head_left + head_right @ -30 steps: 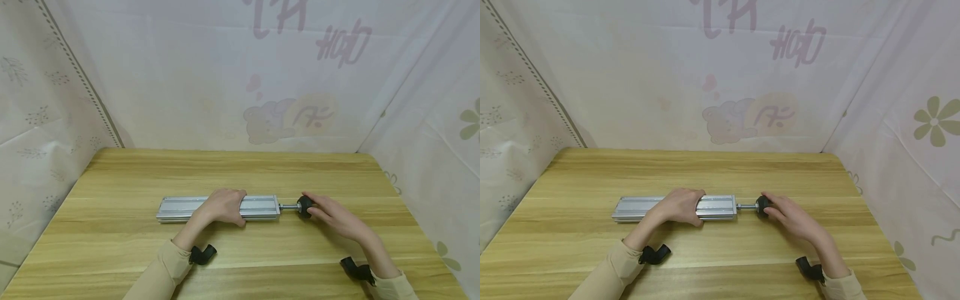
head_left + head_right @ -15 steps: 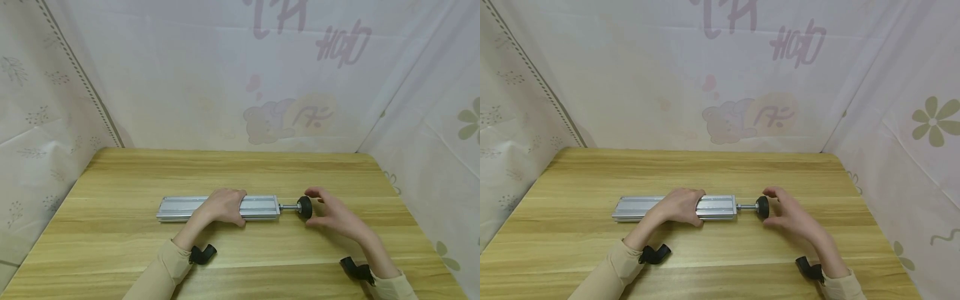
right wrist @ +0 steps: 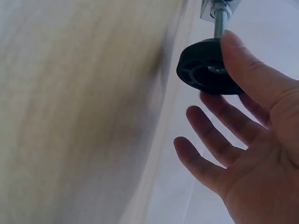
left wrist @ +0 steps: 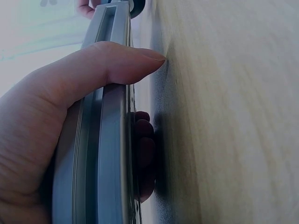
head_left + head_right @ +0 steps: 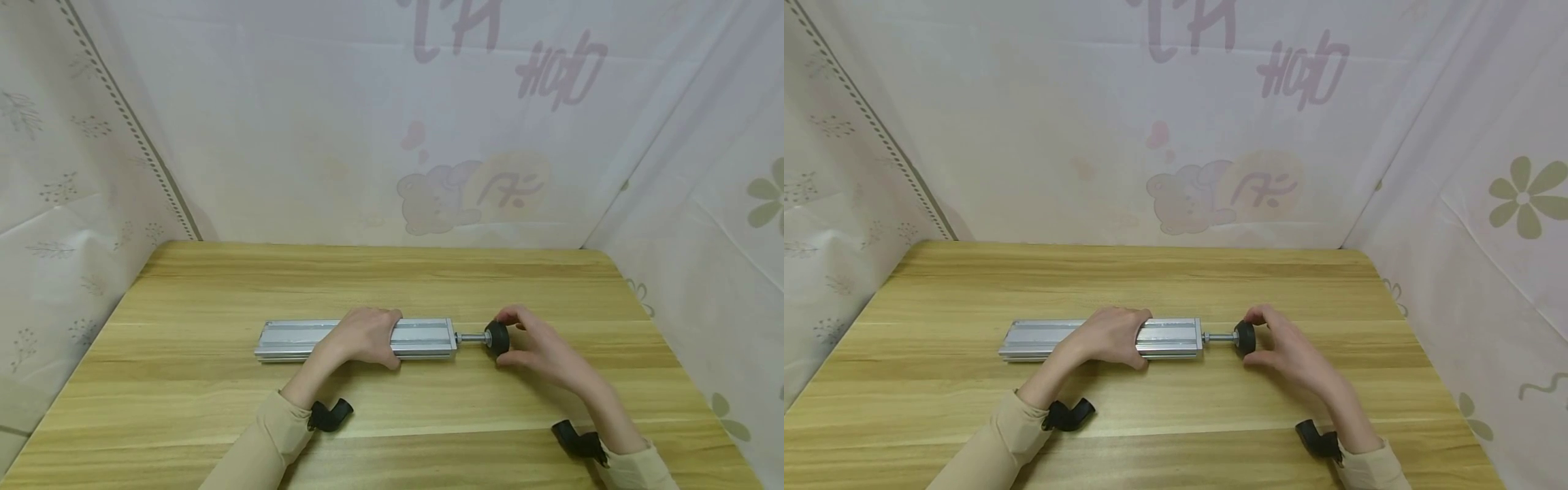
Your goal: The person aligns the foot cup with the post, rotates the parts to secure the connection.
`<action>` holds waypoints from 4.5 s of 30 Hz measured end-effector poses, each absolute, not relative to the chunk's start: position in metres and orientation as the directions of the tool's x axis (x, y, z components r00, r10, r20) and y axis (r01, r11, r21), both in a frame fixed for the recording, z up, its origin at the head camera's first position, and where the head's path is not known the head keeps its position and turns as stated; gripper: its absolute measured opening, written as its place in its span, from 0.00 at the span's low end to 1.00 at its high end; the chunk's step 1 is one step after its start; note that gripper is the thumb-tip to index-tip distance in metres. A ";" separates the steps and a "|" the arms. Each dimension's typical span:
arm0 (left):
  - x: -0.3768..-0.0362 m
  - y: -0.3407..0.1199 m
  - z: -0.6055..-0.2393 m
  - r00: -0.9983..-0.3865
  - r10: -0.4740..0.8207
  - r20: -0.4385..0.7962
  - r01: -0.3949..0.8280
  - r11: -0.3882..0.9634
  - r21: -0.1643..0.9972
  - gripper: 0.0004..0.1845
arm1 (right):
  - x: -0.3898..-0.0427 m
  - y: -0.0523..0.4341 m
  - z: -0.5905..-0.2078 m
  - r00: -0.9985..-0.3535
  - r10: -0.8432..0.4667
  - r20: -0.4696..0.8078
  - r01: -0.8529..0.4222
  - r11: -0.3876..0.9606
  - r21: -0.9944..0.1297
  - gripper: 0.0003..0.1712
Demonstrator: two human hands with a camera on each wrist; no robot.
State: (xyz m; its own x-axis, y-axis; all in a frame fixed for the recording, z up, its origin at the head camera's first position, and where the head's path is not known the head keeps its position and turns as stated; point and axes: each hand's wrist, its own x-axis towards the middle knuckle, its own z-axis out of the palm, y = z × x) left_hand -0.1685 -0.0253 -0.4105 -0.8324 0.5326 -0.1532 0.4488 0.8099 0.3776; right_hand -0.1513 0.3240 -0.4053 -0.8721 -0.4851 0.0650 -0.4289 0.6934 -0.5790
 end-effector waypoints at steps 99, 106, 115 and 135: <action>-0.168 -0.025 -0.411 -0.837 0.528 -0.147 0.448 0.813 0.371 0.23 | -0.146 0.325 -0.401 -0.876 -0.476 -0.077 -0.350 0.739 -0.576 0.31; -0.167 -0.025 -0.410 -0.836 0.529 -0.148 0.447 0.812 0.376 0.23 | -0.147 0.323 -0.403 -0.878 -0.478 -0.021 -0.370 0.707 -0.603 0.43; -0.168 -0.025 -0.411 -0.835 0.531 -0.141 0.455 0.812 0.366 0.23 | -0.149 0.318 -0.408 -0.871 -0.487 0.058 -0.435 0.713 -0.550 0.40; -0.168 -0.025 -0.412 -0.836 0.528 -0.152 0.448 0.815 0.368 0.23 | -0.148 0.326 -0.404 -0.869 -0.491 -0.062 -0.377 0.737 -0.560 0.31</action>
State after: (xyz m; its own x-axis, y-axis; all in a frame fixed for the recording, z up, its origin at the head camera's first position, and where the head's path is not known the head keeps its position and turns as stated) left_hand -0.1681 -0.0251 -0.4121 -0.8358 0.5277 -0.1517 0.4478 0.8150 0.3678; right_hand -0.1476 0.3256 -0.4038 -0.8688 -0.4913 -0.0624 -0.3768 0.7375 -0.5605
